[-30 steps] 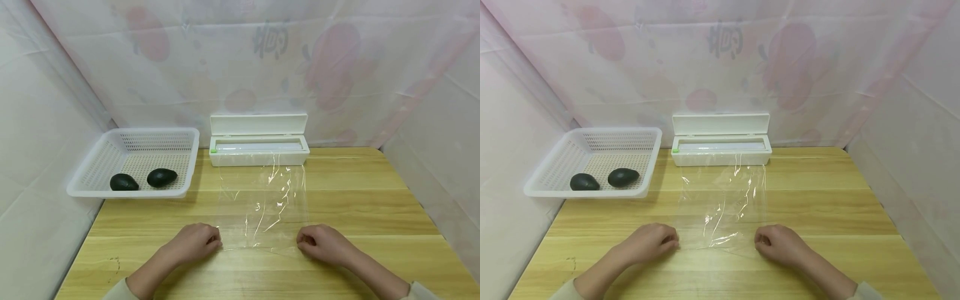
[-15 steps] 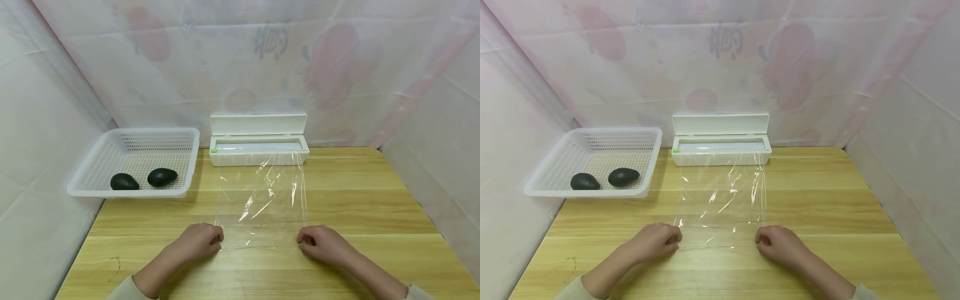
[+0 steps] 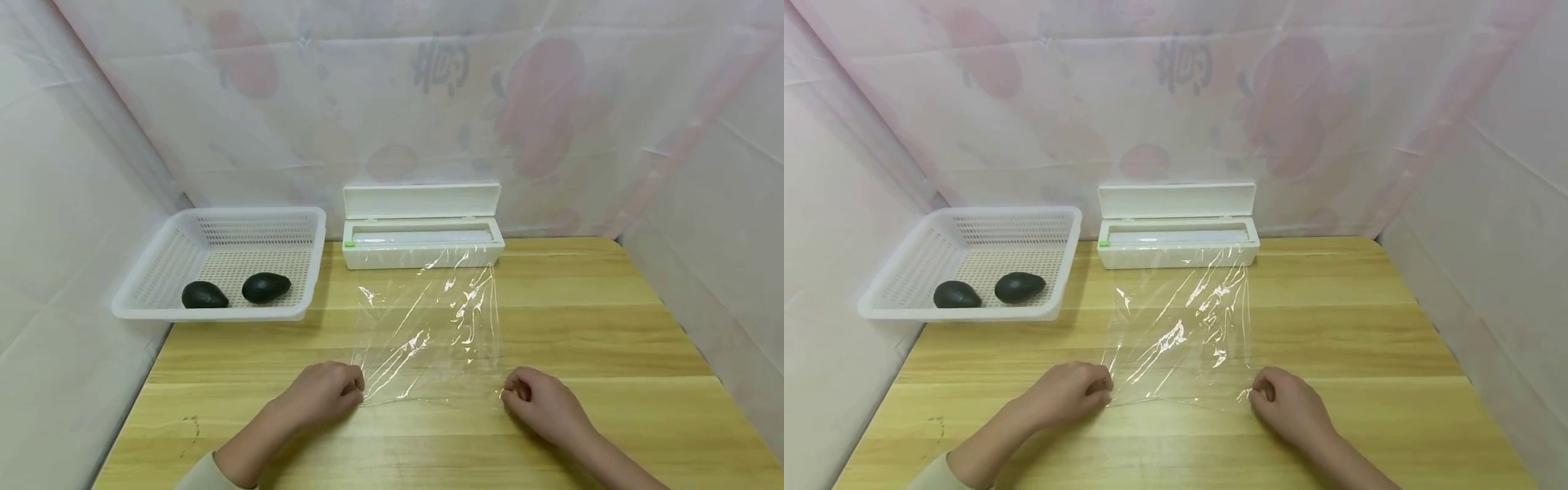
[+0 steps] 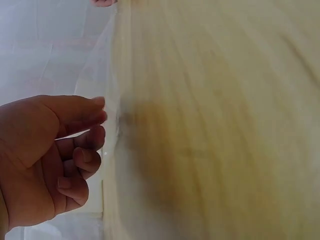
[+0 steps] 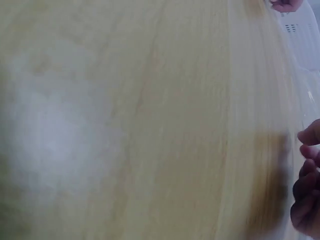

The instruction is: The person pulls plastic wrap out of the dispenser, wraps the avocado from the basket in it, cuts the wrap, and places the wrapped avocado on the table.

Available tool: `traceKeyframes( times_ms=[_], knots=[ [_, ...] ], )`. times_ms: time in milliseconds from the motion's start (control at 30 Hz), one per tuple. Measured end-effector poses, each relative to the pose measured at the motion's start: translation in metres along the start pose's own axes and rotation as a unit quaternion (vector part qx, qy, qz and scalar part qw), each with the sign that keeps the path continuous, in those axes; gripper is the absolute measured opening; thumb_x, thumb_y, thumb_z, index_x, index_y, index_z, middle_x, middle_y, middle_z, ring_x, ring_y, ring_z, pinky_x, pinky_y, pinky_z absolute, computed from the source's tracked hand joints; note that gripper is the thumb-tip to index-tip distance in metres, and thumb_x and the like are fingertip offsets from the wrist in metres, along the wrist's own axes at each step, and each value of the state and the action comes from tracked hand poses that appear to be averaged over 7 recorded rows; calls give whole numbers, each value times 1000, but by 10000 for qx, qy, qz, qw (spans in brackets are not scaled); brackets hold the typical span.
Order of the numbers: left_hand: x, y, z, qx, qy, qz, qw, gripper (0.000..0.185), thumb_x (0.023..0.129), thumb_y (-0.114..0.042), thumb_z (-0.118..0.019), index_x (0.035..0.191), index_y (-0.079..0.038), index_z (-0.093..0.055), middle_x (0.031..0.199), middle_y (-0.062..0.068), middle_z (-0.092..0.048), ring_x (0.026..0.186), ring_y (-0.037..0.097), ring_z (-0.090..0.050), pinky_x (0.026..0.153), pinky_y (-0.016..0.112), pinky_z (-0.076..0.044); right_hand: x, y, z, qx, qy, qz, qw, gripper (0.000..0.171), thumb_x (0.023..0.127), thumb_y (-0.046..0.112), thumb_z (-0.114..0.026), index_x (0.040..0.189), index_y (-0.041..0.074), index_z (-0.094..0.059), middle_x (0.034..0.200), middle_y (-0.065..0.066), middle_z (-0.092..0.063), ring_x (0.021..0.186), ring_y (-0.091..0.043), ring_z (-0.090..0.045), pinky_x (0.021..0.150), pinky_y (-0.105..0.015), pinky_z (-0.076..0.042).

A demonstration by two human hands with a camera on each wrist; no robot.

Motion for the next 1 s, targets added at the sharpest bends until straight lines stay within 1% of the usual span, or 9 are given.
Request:
traceKeyframes(
  times_ms=[100, 267, 467, 533, 633, 733, 800, 900, 1000],
  knots=[
    [-2, 3, 9, -70, -92, 184, 9998, 5, 90, -24, -67, 86, -25, -69, 68, -20, -54, 65, 0, -51, 63, 26, -47, 1, -5, -3, -152, 254, -325, 9990, 15, 84, 29, -75, 77, 25, -61, 64, 11, -47, 55, -4, -40, 51, -22, -33],
    [-7, 9, 38, -97, -417, 450, 9981, 6, 91, -28, -68, 91, -22, -71, 64, -18, -50, 57, 1, -45, 55, 23, -41, 5, -6, -7, -210, 574, -390, 9974, 16, 85, 32, -73, 76, 25, -62, 62, 11, -49, 54, -6, -41, 51, -23, -34],
    [-12, 29, 92, -324, -1002, 698, 9920, 7, 93, -25, -67, 93, -20, -71, 72, -15, -59, 62, 3, -51, 57, 22, -45, 5, -9, -7, -96, 735, -475, 9961, 16, 86, 30, -72, 75, 24, -62, 63, 10, -50, 55, -6, -42, 52, -23, -34],
    [-13, 38, 112, -272, -1189, 802, 9893, 7, 94, -25, -67, 94, -19, -72, 73, -12, -60, 62, 5, -51, 58, 24, -46, 5, -10, -6, -53, 725, -474, 9962, 16, 86, 31, -73, 75, 24, -62, 63, 10, -50, 56, -5, -42, 52, -22, -35],
    [-14, 53, 140, -69, -1306, 1010, 9863, 10, 95, -26, -66, 96, -18, -71, 73, -9, -61, 62, 9, -50, 57, 28, -43, 5, -11, -5, -38, 689, -424, 9967, 16, 86, 31, -73, 75, 25, -62, 63, 11, -50, 56, -4, -41, 53, -22, -34],
    [-11, 68, 160, 117, -1267, 1172, 9849, 14, 96, -25, -64, 99, -14, -71, 78, -4, -63, 65, 14, -52, 59, 32, -44, 5, -11, -4, -1, 672, -375, 9970, 16, 86, 31, -72, 75, 25, -62, 63, 11, -50, 56, -4, -41, 53, -22, -34],
    [-7, 80, 169, 216, -1175, 1271, 9847, 17, 96, -25, -64, 103, -10, -71, 87, 2, -66, 74, 19, -57, 66, 37, -48, 5, -11, -4, 53, 703, -374, 9968, 16, 86, 31, -72, 75, 25, -63, 63, 11, -50, 56, -4, -41, 53, -22, -35],
    [2, 97, 173, 368, -927, 1410, 9850, 26, 96, -24, -63, 115, -6, -67, 109, 13, -65, 96, 30, -61, 81, 48, -51, 5, -12, -5, 108, 773, -418, 9961, 17, 87, 32, -72, 75, 25, -63, 63, 10, -50, 56, -4, -41, 53, -22, -35],
    [11, 114, 171, 511, -605, 1553, 9847, 37, 96, -23, -64, 127, -3, -61, 129, 21, -56, 115, 39, -55, 93, 56, -47, 5, -12, -6, 125, 827, -444, 9955, 17, 87, 33, -72, 76, 24, -63, 63, 10, -50, 56, -5, -41, 53, -22, -35]
  ],
)
Point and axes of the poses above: each hand's wrist, its own x-axis towards the middle knuckle, its own z-axis out of the back of the hand, y = z × x, the point moved 6 cm from there along x, towards the middle knuckle
